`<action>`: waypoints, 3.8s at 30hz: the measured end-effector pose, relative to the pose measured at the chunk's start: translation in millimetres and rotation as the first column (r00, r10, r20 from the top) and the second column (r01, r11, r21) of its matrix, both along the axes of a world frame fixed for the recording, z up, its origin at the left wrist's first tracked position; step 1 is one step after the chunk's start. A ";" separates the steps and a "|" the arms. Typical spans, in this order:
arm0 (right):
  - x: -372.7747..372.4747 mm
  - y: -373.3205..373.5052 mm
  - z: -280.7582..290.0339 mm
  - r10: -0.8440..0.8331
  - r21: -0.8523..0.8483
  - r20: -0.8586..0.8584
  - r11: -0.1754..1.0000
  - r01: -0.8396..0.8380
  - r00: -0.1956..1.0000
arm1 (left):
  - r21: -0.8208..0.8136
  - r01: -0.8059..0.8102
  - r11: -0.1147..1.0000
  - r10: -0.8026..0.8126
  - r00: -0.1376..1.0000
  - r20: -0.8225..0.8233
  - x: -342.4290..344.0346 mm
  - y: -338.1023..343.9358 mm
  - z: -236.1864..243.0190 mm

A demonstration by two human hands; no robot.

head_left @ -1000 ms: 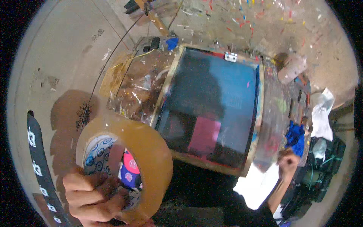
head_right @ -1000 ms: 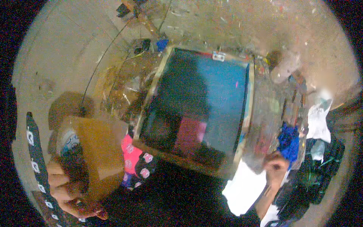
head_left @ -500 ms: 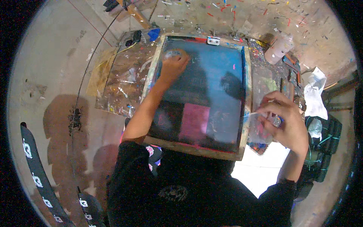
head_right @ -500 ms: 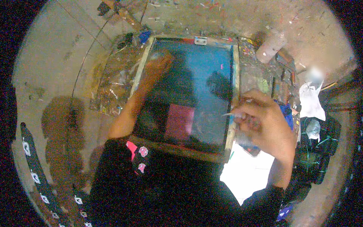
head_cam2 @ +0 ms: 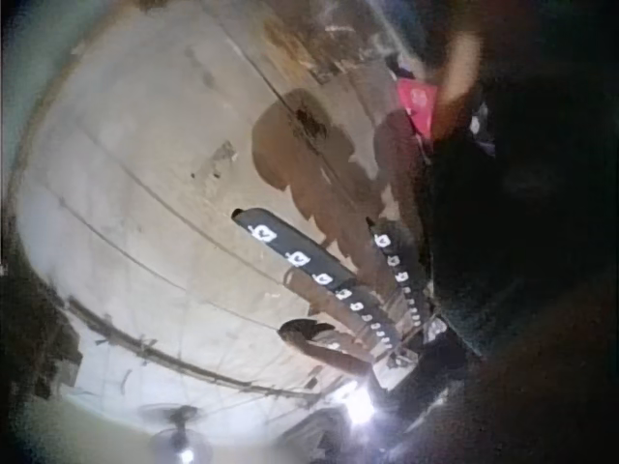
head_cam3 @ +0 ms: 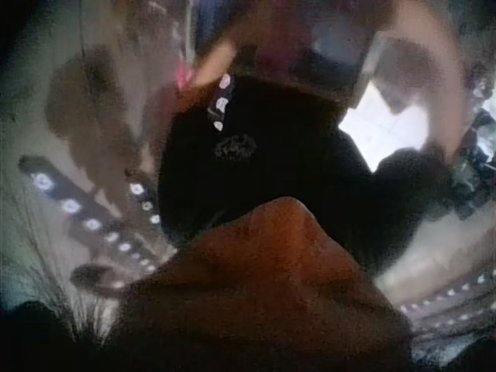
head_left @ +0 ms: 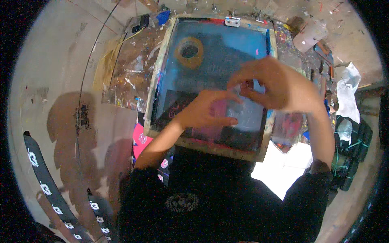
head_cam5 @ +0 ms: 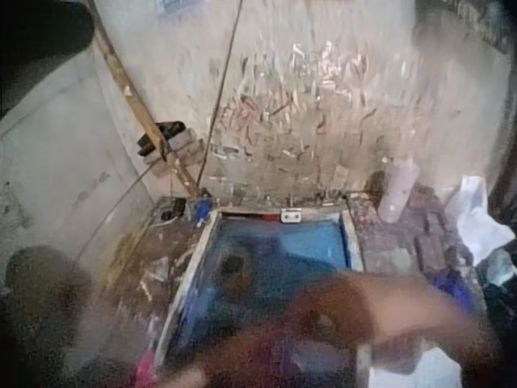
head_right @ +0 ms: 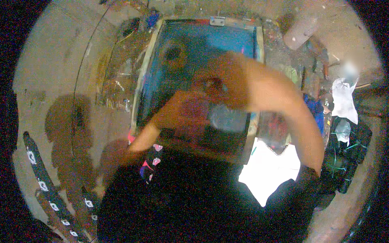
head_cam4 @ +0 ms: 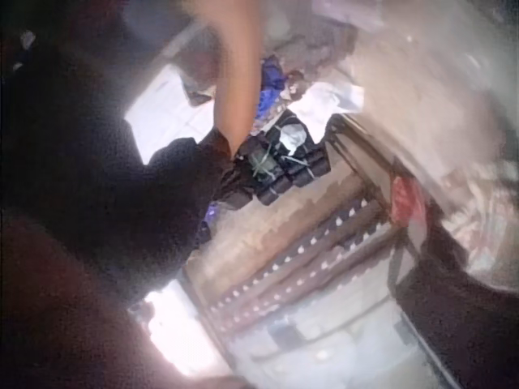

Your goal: The person prepares a screen printing frame by applying blue tape to the edges and securing a pink stencil with clear tape.

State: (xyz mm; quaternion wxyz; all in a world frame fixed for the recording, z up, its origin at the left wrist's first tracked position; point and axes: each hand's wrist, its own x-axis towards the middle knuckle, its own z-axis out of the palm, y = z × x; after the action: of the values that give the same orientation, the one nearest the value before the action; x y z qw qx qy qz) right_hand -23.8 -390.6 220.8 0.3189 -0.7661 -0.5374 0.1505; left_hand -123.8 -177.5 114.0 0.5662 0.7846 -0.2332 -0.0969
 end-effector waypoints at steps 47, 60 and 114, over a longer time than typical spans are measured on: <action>117.6 56.9 -210.5 -0.023 -0.450 -0.395 0.876 -0.172 0.918 | 0.435 -0.265 0.861 0.452 0.791 -0.413 -76.2 -3.5 -79.5; 111.4 55.2 -203.1 0.009 -0.436 -0.316 0.886 -0.154 0.949 | 0.523 -0.271 0.808 0.499 0.787 -0.362 -74.9 -8.3 -73.3; 76.8 60.2 -203.1 -0.281 -0.232 0.196 0.917 0.323 0.939 | 0.778 -0.237 0.582 0.259 0.961 0.099 -68.4 17.7 -53.3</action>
State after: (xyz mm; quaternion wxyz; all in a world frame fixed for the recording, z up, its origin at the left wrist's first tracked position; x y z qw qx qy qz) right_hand 53.0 -330.4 17.7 0.1910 -0.8848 -0.4114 0.1071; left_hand -192.2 -159.7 60.7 0.1784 0.9756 -0.0487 -0.1184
